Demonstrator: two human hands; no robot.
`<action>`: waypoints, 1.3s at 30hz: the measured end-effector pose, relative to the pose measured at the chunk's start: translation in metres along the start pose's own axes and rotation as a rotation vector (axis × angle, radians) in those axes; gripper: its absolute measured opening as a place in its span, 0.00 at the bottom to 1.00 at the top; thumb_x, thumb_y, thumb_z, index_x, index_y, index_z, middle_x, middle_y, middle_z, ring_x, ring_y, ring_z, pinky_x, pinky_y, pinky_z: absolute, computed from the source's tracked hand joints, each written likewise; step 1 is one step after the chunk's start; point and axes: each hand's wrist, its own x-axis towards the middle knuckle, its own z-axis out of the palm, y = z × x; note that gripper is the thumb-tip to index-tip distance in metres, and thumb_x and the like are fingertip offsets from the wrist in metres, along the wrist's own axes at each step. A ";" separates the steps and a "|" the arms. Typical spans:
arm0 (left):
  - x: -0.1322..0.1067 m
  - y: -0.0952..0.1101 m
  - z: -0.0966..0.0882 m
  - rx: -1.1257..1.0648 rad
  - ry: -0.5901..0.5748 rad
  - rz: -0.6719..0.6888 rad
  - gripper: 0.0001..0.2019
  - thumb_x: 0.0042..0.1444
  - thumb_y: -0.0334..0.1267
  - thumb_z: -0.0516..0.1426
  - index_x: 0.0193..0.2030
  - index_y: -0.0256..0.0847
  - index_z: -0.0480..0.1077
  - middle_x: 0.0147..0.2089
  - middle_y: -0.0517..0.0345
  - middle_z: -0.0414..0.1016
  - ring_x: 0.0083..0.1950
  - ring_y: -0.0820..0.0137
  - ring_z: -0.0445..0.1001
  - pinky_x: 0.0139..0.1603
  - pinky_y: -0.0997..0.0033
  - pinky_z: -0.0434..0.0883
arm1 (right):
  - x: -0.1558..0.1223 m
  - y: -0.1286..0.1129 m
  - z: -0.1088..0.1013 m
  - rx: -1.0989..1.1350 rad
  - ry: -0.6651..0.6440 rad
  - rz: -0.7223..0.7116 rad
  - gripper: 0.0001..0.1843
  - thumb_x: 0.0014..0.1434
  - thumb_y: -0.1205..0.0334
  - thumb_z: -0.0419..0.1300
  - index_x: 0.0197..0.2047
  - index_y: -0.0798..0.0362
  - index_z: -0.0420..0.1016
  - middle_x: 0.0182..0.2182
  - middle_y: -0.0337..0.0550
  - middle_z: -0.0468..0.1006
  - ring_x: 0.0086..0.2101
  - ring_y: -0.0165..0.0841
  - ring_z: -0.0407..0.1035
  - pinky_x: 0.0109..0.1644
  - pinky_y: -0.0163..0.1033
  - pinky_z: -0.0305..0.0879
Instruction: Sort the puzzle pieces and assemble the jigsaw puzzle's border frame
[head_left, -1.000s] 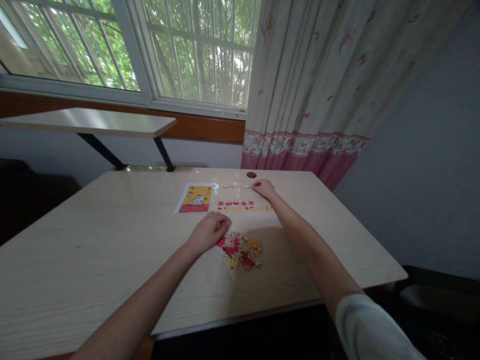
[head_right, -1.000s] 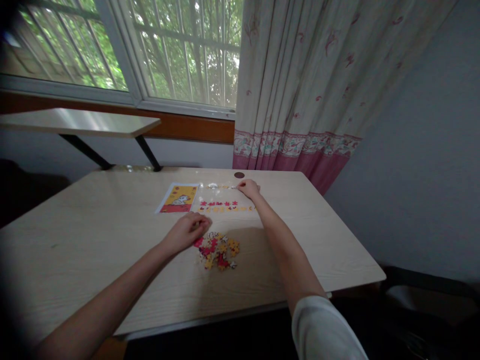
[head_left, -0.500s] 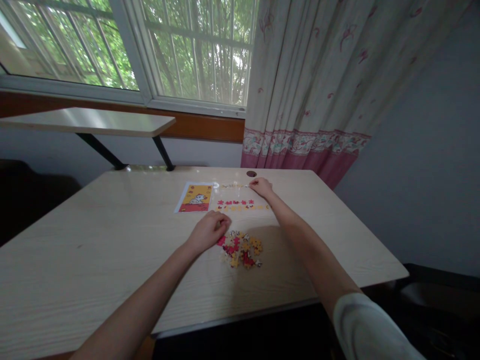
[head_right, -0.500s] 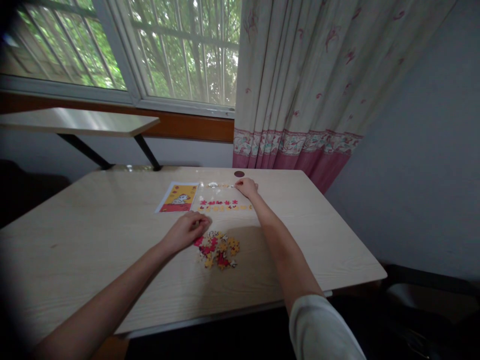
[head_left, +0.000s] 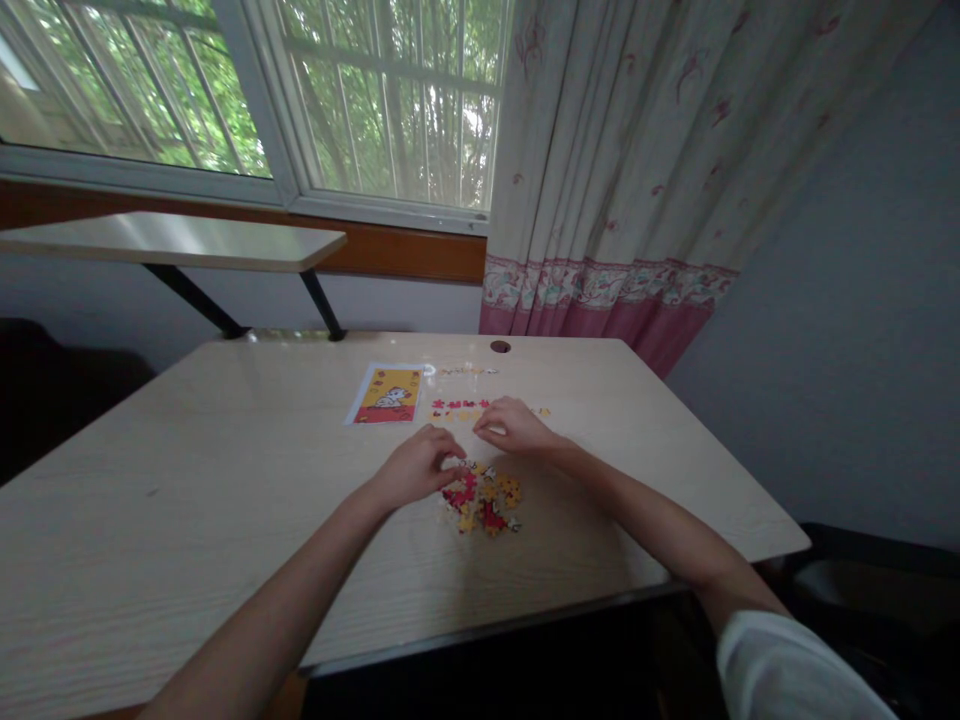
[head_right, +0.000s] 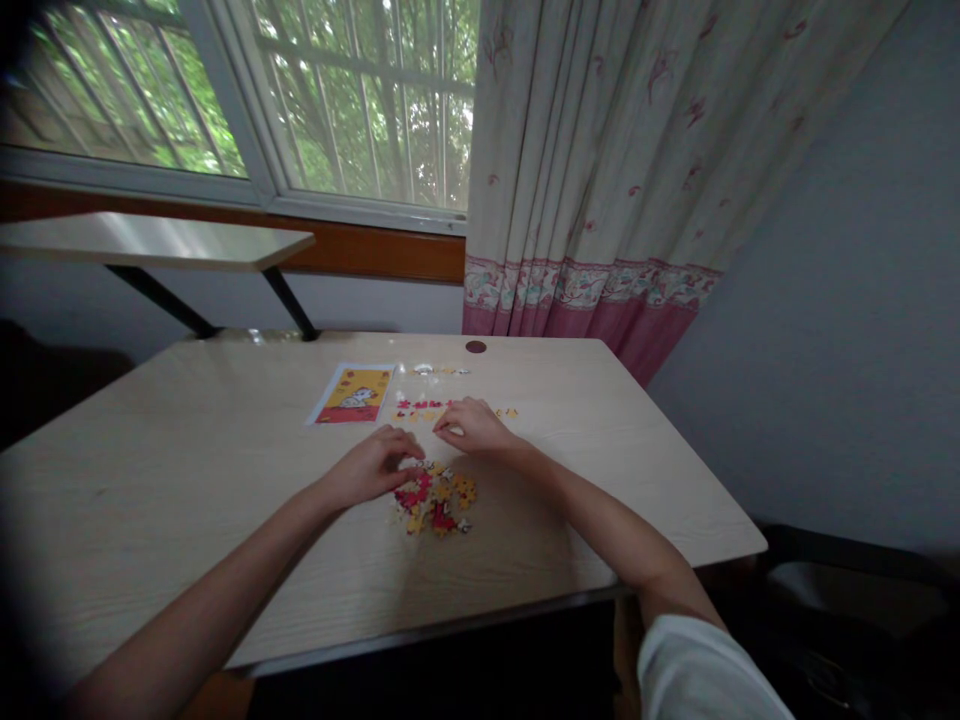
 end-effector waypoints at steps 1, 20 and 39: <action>0.000 -0.001 0.001 -0.019 -0.006 0.012 0.11 0.53 0.44 0.57 0.37 0.40 0.74 0.33 0.54 0.72 0.40 0.66 0.68 0.42 0.67 0.65 | -0.005 -0.005 0.001 0.005 -0.006 -0.020 0.06 0.56 0.62 0.58 0.34 0.51 0.77 0.33 0.41 0.78 0.37 0.30 0.68 0.46 0.36 0.58; 0.001 0.008 0.002 -0.475 0.031 -0.115 0.07 0.53 0.37 0.56 0.36 0.38 0.71 0.35 0.56 0.74 0.37 0.70 0.70 0.41 0.69 0.66 | -0.030 -0.032 0.006 -0.043 0.137 -0.074 0.07 0.55 0.58 0.59 0.31 0.50 0.75 0.29 0.38 0.77 0.33 0.30 0.67 0.39 0.37 0.53; 0.000 0.004 -0.001 -0.401 0.061 -0.244 0.11 0.53 0.39 0.55 0.39 0.37 0.72 0.32 0.56 0.74 0.32 0.71 0.68 0.33 0.72 0.65 | -0.031 -0.012 -0.023 -0.242 0.418 0.034 0.09 0.59 0.58 0.55 0.33 0.49 0.75 0.29 0.41 0.75 0.34 0.31 0.64 0.44 0.41 0.51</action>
